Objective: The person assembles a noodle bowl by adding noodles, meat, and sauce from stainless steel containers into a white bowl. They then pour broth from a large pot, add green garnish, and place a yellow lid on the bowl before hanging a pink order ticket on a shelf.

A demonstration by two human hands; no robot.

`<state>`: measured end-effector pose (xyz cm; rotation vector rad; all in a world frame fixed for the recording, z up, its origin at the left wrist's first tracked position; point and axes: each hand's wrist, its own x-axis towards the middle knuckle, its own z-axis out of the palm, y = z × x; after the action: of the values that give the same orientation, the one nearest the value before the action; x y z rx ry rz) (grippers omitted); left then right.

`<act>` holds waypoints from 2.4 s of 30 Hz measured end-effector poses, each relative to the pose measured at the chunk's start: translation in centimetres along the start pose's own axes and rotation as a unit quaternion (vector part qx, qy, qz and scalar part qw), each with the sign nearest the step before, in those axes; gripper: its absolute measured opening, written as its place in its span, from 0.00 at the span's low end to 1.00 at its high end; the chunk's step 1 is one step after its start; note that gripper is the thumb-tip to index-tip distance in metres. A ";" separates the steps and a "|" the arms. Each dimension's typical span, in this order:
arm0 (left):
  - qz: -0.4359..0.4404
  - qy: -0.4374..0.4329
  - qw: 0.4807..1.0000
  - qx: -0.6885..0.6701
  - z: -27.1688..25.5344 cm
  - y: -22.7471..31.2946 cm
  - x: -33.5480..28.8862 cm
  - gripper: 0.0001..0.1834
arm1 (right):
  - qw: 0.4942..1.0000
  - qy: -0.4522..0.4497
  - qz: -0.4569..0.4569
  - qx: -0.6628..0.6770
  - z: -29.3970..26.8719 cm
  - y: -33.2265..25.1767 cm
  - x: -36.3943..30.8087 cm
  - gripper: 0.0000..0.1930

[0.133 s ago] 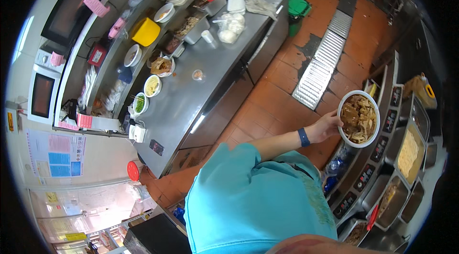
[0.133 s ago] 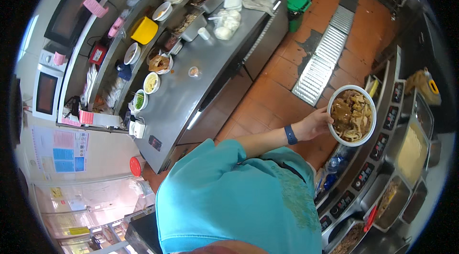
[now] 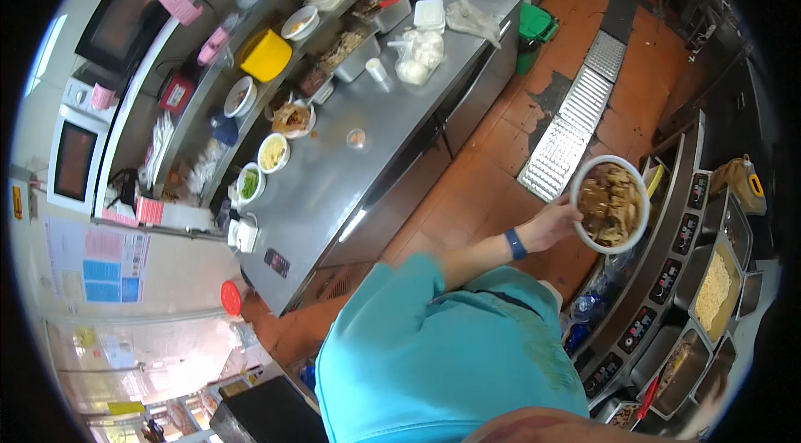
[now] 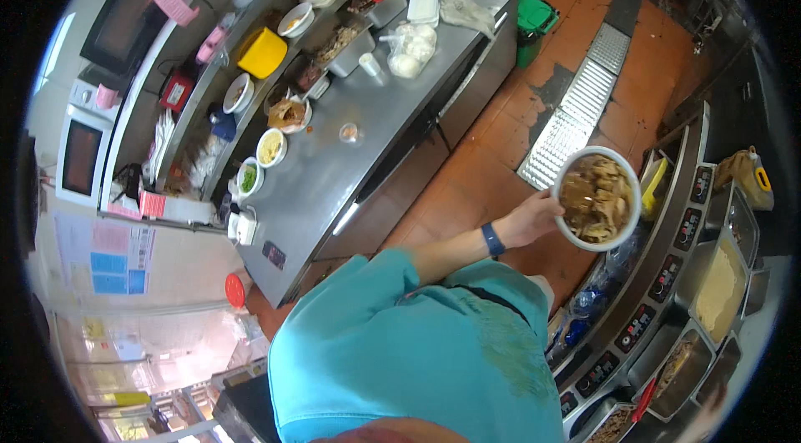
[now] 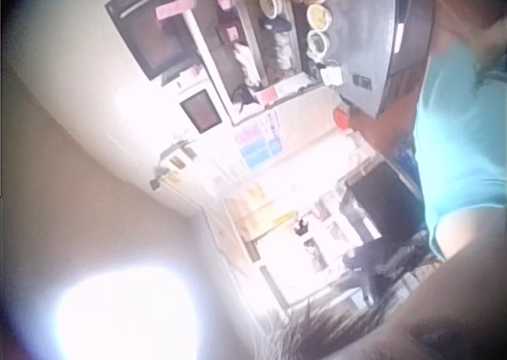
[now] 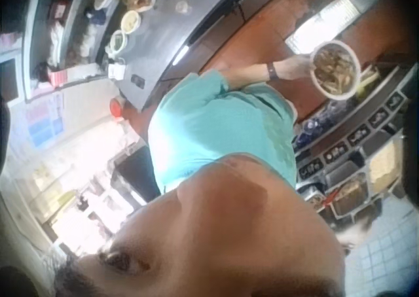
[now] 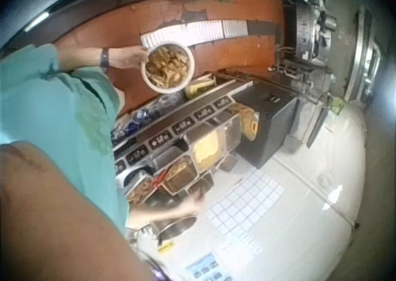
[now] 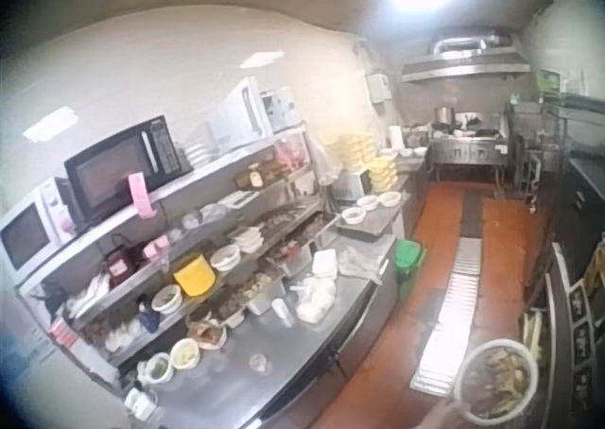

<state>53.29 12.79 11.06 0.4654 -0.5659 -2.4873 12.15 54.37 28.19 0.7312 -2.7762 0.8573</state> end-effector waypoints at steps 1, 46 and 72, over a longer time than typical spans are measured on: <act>0.005 0.024 1.000 -0.003 -1.2 1.0 -0.7 0.28 | 0.995 -0.070 -0.001 0.066 5.5 -4.2 -0.1 0.19; 0.447 0.275 0.835 -0.163 -31.3 29.3 -24.6 0.37 | 0.582 -0.751 -0.123 0.286 59.1 -75.4 -33.9 0.08; 0.395 0.347 0.833 -0.175 -35.8 25.3 -43.4 0.33 | 0.573 -0.775 -0.070 0.258 55.2 -71.2 -53.2 0.02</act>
<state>114.04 7.82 1.66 0.7456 0.0272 -1.4268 93.68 -6.12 3.06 3.0200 -3.3693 1.4178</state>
